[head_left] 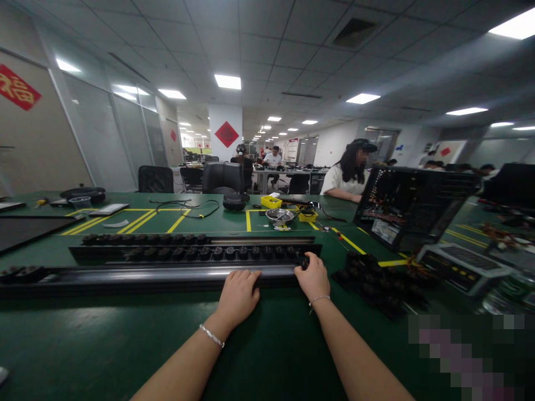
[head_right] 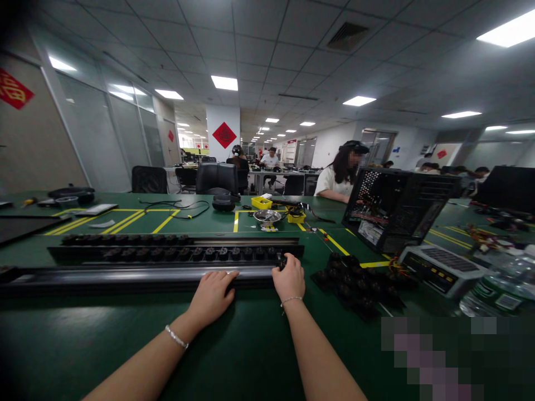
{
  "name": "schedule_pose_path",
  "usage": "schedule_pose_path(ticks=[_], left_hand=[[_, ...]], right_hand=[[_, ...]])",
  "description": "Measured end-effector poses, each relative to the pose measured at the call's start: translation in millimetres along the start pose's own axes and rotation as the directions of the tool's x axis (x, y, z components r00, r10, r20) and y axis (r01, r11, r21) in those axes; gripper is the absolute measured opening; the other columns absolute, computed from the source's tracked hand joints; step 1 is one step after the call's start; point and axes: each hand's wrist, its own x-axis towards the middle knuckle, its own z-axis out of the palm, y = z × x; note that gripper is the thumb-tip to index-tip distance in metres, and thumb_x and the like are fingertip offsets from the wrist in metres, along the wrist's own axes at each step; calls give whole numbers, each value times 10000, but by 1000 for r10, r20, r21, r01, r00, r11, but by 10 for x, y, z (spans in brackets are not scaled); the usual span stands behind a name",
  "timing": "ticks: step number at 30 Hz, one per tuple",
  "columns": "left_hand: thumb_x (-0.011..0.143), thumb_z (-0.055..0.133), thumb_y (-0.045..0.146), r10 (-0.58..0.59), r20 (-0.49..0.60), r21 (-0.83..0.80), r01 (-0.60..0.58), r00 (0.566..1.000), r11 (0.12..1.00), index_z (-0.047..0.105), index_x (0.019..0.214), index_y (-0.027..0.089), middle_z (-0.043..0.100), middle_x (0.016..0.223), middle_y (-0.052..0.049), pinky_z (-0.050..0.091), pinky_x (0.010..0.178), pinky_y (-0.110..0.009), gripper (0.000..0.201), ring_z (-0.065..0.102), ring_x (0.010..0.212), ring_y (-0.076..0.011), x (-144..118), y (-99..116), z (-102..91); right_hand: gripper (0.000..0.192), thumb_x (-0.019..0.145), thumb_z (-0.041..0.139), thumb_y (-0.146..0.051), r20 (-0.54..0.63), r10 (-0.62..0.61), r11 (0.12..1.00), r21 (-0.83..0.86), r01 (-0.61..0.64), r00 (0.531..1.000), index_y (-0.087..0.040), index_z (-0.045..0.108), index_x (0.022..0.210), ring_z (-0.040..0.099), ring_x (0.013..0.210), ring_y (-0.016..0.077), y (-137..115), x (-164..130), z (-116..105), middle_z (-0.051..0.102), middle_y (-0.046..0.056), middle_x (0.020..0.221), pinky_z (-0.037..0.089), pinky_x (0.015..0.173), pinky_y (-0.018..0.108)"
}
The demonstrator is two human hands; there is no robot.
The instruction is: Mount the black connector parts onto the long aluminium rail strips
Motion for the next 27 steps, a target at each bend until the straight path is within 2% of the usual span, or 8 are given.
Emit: schedule_pose_path(ticks=[4,9,27], left_hand=[[814,454,252,4,-11,-10,-4,1000,1000,506,1211,251,622,1068,-41,322,944,-376,400,523,1036,-207,2,-6,18],[812,455,244,-3,-2,-9,3,1000,1000,511,1206,251,622,1062,-40,328,938,-372,399,528,1017,-204,5,4,4],[810,453,259,18,-13,-7,-19,1000,1000,509,1203,247,624,1026,-33,330,921,-369,397,527,988,-207,-2,-14,1]], right_hand=[[536,688,509,-305,-13,45,999,-5,-45,999,-166,487,1205,473,1134,278,38,22,-5,500,119,1248,393,913,348],[572,698,504,-346,75,114,993,24,-116,991,-155,444,1234,553,1032,267,46,45,-39,566,129,1139,437,834,344],[505,726,486,-307,91,148,987,51,-154,985,-193,453,1217,600,949,240,114,103,-98,633,89,1053,448,760,311]])
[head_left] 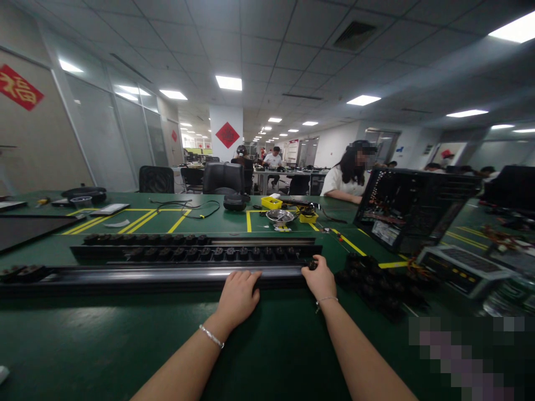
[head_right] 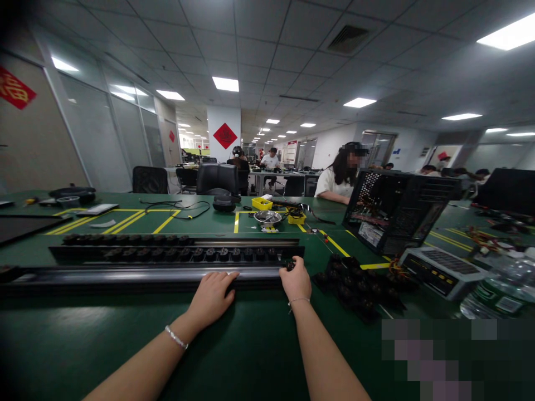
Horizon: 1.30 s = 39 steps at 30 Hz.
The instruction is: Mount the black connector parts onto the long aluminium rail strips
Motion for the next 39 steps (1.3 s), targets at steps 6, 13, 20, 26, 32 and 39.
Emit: schedule_pose_path(ticks=[6,13,20,26,32,39], left_hand=[[813,452,257,-1,-12,-5,1,1000,1000,510,1199,255,626,1025,-32,328,918,-369,390,531,984,-205,1,-8,15],[815,445,253,-3,-2,-17,3,1000,1000,514,1202,249,627,1026,-35,332,922,-369,394,530,987,-206,-2,3,-6],[815,442,254,-8,6,-7,8,1000,1000,510,1205,248,626,1035,-42,338,924,-373,397,534,991,-208,-3,7,-28],[814,446,250,1,7,-11,-1,1000,1000,504,1207,249,624,1037,-41,331,924,-366,398,534,1004,-205,-2,4,-23],[810,453,247,6,4,-12,-6,1000,1000,504,1210,236,625,1038,-42,333,925,-372,403,533,1006,-205,-5,-4,-15],[813,455,252,0,7,-10,0,1000,1000,504,1210,243,626,1046,-39,334,926,-373,400,533,1005,-209,-8,-1,-24]], right_hand=[[506,731,483,-284,-35,7,1000,16,-7,999,-203,448,1229,592,961,224,26,3,-20,628,75,1060,444,765,296],[473,735,478,-258,-68,28,1000,3,-28,997,-213,489,1206,590,957,210,69,35,-36,624,71,1056,439,783,288],[418,760,446,-265,-76,-11,1000,-16,10,997,-195,530,1164,586,961,222,82,25,-57,608,80,1101,450,775,294],[424,775,431,-282,-87,45,998,-28,-48,995,-190,531,1176,587,972,231,158,58,-124,602,98,1119,450,783,311],[424,761,448,-313,-43,82,996,-41,-84,996,-211,548,1160,588,964,241,252,113,-170,618,89,1088,458,766,332],[390,768,430,-259,-47,5,999,-39,-7,999,-185,581,1119,582,990,223,436,256,-150,621,65,1116,461,804,309]])
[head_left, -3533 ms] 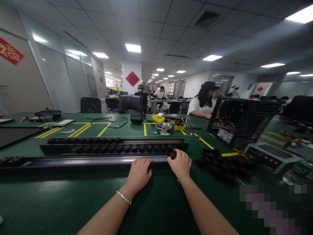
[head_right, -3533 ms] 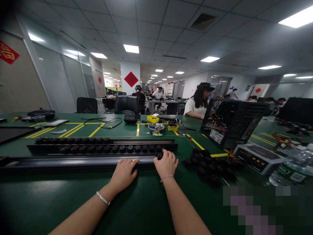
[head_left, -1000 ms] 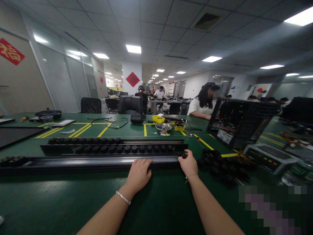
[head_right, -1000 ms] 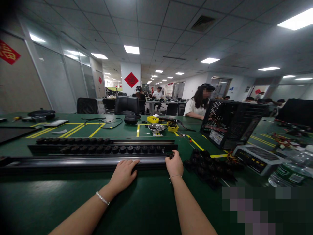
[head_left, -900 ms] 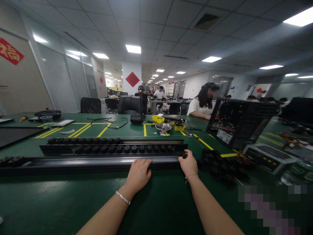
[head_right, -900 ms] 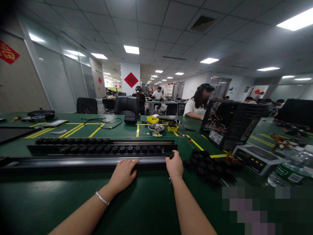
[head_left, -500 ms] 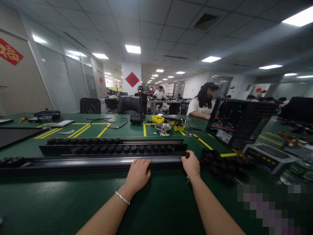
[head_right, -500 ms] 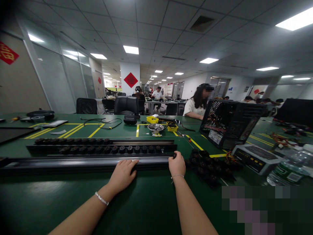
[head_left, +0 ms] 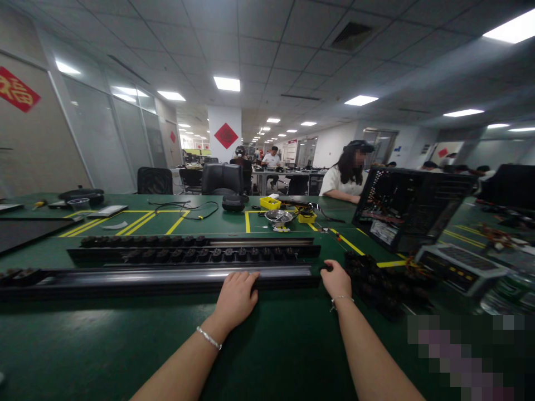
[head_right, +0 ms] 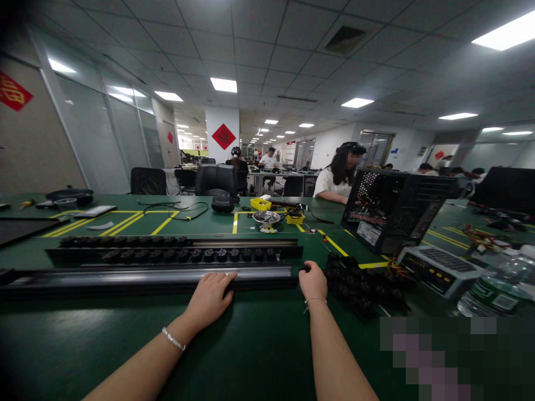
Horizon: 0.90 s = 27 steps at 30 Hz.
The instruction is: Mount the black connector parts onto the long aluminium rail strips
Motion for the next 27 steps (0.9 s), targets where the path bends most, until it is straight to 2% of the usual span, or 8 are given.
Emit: schedule_pose_path(ticks=[3,8,11,14,16,21,25,27], left_hand=[[814,455,251,-5,1,1,5,1000,1000,502,1214,245,624,1060,-44,333,934,-377,402,532,1014,-208,1,4,-4],[823,456,280,-15,0,-35,15,1000,999,486,1236,234,590,1165,-55,336,975,-388,417,507,1083,-210,-9,7,12],[823,462,288,3,-79,-54,-7,997,999,462,1252,213,537,1252,-62,324,1026,-380,435,438,1194,-206,-13,-47,-43],[831,451,291,57,-189,17,-55,980,998,443,1264,188,491,1317,-70,266,1083,-378,445,321,1301,-208,-1,-250,-235],[833,445,298,70,-231,105,-46,970,993,426,1281,196,459,1356,-71,238,1094,-401,460,276,1331,-220,2,-497,-434],[844,401,346,-78,-380,289,199,922,936,417,1288,158,378,1417,-124,195,1087,-453,483,206,1359,-263,-181,-1356,-960],[895,259,369,-200,-432,415,390,880,822,335,1320,95,300,1450,-135,172,1077,-464,512,169,1364,-270,-613,-2106,-1250],[899,178,419,-363,-473,408,565,803,718,346,1296,48,303,1434,-166,249,1033,-471,569,230,1329,-308,-880,-2513,-1335]], right_hand=[[366,771,416,-214,-15,-37,998,-44,36,999,-197,619,1075,589,963,207,79,61,39,634,57,1077,467,805,310],[392,730,387,-96,-83,-145,980,-147,131,986,-178,668,992,514,1106,204,152,113,89,598,59,1164,395,958,330],[371,740,376,-105,-109,-171,975,-158,153,979,-165,688,931,474,1150,211,142,104,68,590,60,1182,346,1012,345],[372,775,349,-144,-179,-189,978,-124,169,965,-151,680,946,465,1145,210,72,55,31,588,64,1183,333,1020,344],[386,795,332,-168,-222,-245,969,-101,227,944,-139,662,991,468,1135,204,-10,-6,40,590,74,1175,333,1015,337],[416,797,365,-216,-186,-448,893,-141,428,874,-113,592,1130,414,1186,210,-250,-209,239,544,102,1235,289,1044,352],[469,810,337,-218,-73,-429,889,-213,406,900,-55,537,1202,408,1202,218,-321,-280,363,521,136,1258,277,1047,326],[477,820,313,-221,-20,-416,886,-232,401,909,-47,543,1200,427,1190,220,-313,-273,367,529,138,1250,274,1048,315]])
